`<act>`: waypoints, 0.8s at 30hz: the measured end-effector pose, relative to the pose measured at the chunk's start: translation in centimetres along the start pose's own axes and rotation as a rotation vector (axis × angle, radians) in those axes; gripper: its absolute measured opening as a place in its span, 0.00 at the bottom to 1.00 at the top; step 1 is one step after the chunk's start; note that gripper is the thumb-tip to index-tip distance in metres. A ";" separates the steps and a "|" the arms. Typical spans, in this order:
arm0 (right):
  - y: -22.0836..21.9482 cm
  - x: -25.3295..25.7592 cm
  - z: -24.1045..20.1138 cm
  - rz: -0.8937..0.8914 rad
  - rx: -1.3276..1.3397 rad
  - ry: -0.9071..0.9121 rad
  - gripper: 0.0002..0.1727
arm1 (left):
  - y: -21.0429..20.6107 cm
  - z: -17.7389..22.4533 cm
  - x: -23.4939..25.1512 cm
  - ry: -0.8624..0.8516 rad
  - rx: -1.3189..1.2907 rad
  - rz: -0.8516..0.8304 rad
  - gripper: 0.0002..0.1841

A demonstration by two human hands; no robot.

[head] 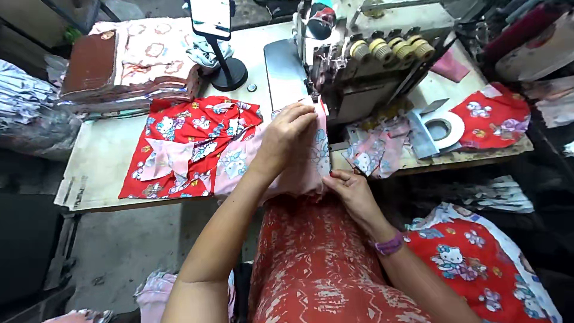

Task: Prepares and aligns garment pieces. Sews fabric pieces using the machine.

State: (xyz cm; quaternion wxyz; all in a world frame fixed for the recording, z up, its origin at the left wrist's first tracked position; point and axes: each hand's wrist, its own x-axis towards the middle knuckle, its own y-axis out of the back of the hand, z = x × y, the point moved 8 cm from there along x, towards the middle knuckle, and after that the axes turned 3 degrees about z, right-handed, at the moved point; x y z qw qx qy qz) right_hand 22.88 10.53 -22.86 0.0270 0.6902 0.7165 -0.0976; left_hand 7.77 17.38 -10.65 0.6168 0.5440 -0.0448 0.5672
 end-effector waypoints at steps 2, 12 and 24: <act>0.0 0.3 -1.1 -0.019 0.025 0.041 0.10 | -0.1 -0.9 0.6 0.024 -0.009 -0.022 0.10; -1.7 5.3 -7.2 -0.080 -0.096 0.222 0.44 | -1.1 -7.9 5.7 0.334 0.289 -0.264 0.20; -0.7 2.6 -2.9 -0.085 -0.206 0.066 0.06 | 7.3 -2.8 -11.6 0.565 0.260 0.041 0.25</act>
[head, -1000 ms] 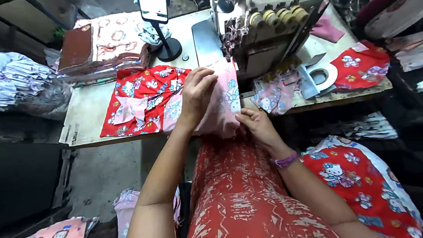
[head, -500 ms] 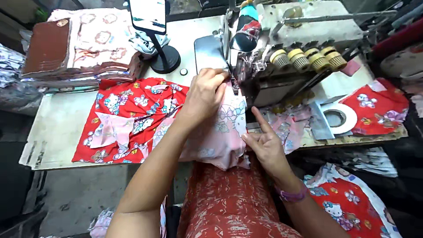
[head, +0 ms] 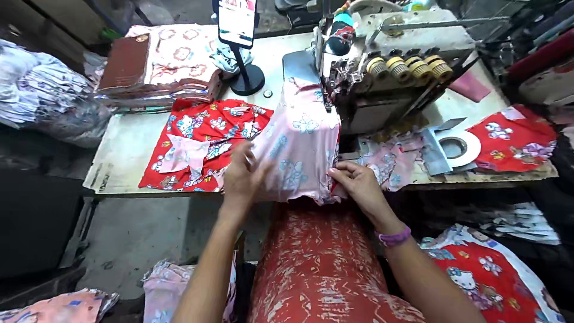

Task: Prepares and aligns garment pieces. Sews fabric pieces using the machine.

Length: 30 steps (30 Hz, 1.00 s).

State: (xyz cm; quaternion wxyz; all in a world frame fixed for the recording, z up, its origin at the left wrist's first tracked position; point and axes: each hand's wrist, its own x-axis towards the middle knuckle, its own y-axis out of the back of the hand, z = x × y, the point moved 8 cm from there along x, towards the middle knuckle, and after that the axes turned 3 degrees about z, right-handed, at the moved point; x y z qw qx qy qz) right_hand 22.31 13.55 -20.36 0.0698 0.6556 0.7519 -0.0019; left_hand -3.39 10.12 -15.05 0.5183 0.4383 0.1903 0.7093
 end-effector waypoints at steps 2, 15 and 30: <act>-0.3 -0.6 0.2 -0.020 0.057 -0.020 0.05 | -1.3 -1.2 -4.0 0.029 0.026 -0.082 0.16; -4.3 -4.3 -1.1 -0.166 0.578 -0.206 0.10 | -6.9 6.6 -11.3 0.401 -0.952 -0.651 0.36; -1.8 -14.5 -18.2 -0.649 1.011 0.407 0.28 | -7.9 4.7 -9.4 0.987 -1.650 0.292 0.10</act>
